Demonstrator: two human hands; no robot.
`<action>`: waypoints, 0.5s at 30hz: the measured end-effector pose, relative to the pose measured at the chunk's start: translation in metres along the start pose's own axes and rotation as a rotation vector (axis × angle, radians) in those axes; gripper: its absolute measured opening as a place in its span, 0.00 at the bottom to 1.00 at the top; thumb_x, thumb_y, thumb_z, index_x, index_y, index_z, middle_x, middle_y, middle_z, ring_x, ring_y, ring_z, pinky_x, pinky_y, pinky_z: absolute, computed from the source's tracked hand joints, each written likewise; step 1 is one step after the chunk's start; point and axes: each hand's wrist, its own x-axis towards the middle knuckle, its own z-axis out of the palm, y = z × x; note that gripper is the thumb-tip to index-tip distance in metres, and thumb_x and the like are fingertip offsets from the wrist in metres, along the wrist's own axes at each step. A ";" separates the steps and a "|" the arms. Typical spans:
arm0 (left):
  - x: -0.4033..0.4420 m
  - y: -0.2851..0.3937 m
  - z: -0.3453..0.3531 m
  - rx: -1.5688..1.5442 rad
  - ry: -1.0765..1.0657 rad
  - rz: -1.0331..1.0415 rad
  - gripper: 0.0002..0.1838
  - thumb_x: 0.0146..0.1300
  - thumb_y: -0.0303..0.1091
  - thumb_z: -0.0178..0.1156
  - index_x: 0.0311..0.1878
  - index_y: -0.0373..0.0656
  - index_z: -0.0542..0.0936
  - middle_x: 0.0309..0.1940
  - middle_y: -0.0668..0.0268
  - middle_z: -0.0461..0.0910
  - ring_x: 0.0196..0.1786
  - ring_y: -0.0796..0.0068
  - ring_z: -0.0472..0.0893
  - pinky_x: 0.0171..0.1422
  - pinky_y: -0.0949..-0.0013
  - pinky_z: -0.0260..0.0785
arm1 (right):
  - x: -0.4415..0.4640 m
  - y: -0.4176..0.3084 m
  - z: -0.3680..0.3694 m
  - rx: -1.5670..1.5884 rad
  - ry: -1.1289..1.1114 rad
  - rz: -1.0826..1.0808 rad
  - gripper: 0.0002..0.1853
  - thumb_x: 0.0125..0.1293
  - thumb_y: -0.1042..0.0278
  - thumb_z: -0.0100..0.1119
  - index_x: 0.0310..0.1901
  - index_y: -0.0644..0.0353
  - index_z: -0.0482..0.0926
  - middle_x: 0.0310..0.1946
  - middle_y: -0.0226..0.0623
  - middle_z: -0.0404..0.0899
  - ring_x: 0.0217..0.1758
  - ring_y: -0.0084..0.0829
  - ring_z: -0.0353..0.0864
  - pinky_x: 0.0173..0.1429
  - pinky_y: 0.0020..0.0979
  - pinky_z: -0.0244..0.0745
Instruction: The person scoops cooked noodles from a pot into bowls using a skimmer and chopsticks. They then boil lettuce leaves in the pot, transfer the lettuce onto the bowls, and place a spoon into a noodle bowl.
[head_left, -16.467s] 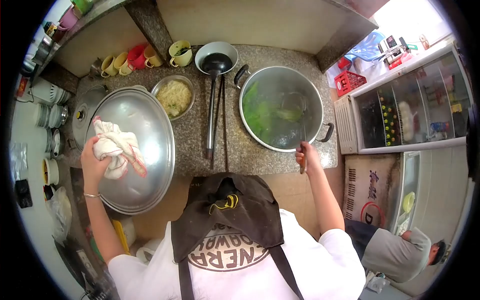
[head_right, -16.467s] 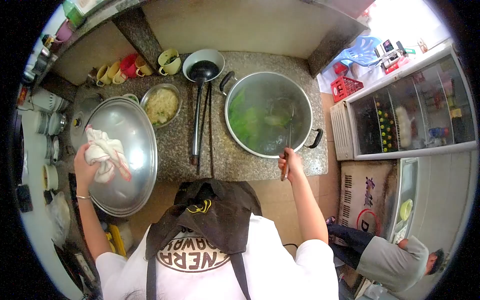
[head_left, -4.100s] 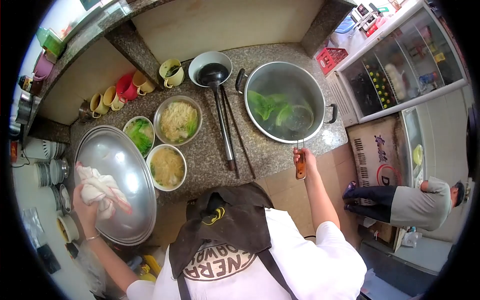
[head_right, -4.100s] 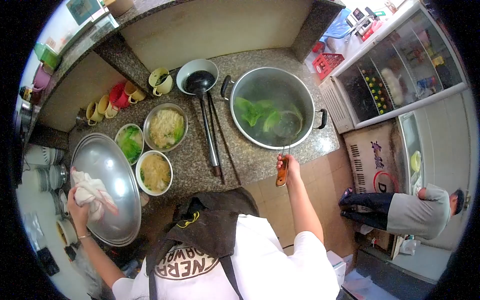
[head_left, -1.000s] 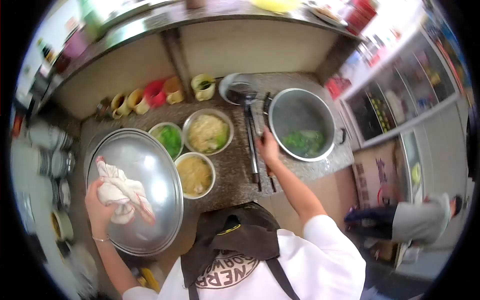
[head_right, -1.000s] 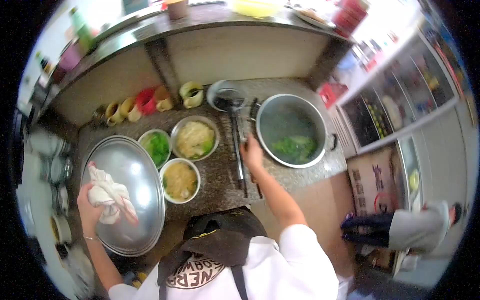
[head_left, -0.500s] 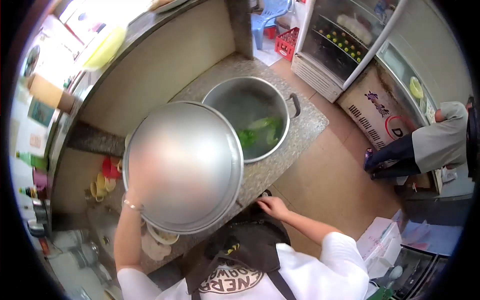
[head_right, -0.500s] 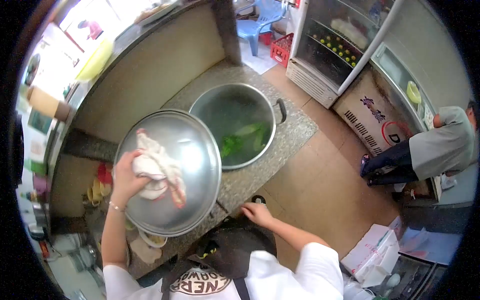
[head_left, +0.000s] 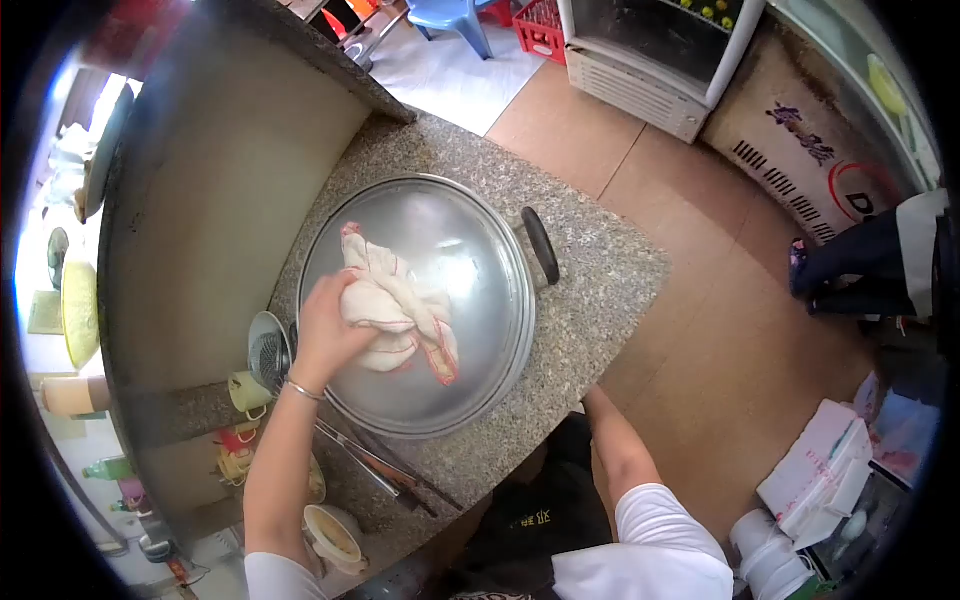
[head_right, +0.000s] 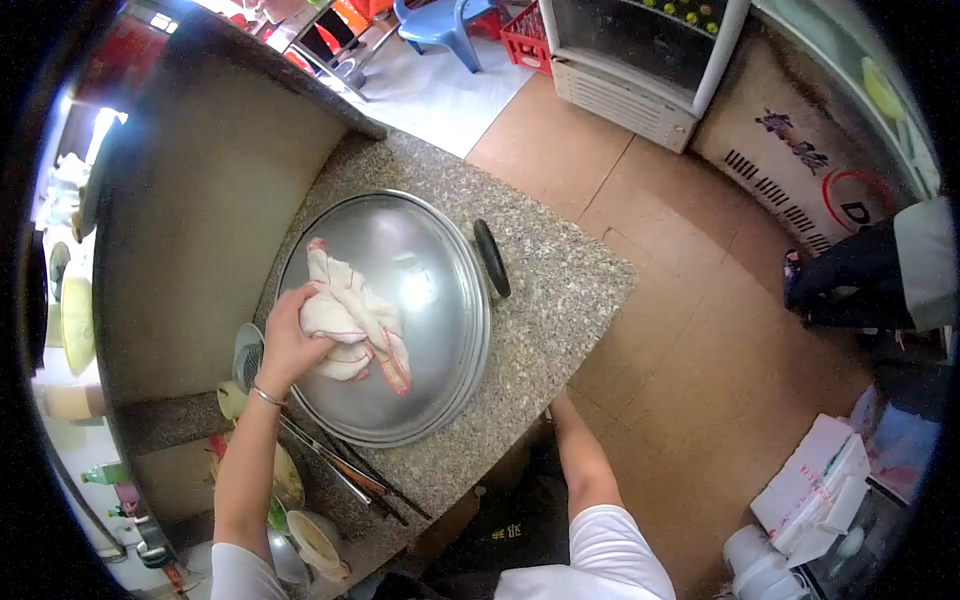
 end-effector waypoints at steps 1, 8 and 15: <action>0.002 0.002 0.002 0.009 -0.014 -0.027 0.28 0.30 0.32 0.66 0.42 0.41 0.73 0.37 0.56 0.74 0.40 0.55 0.75 0.46 0.62 0.68 | 0.002 -0.002 0.007 -0.287 0.029 0.015 0.29 0.53 0.59 0.58 0.56 0.63 0.65 0.53 0.51 0.68 0.56 0.48 0.66 0.58 0.35 0.63; -0.003 -0.006 0.019 -0.017 -0.049 -0.114 0.30 0.31 0.31 0.66 0.45 0.42 0.70 0.40 0.56 0.73 0.45 0.55 0.74 0.49 0.63 0.67 | -0.006 -0.012 0.017 -0.647 0.031 0.001 0.29 0.53 0.58 0.59 0.55 0.63 0.65 0.53 0.52 0.68 0.55 0.49 0.67 0.57 0.37 0.63; -0.053 0.001 -0.023 -0.273 -0.133 -0.380 0.41 0.40 0.29 0.69 0.60 0.44 0.59 0.55 0.63 0.61 0.50 0.70 0.69 0.51 0.68 0.67 | -0.012 -0.017 0.031 -0.744 0.027 -0.055 0.29 0.52 0.58 0.60 0.54 0.63 0.66 0.52 0.52 0.68 0.53 0.49 0.67 0.55 0.38 0.64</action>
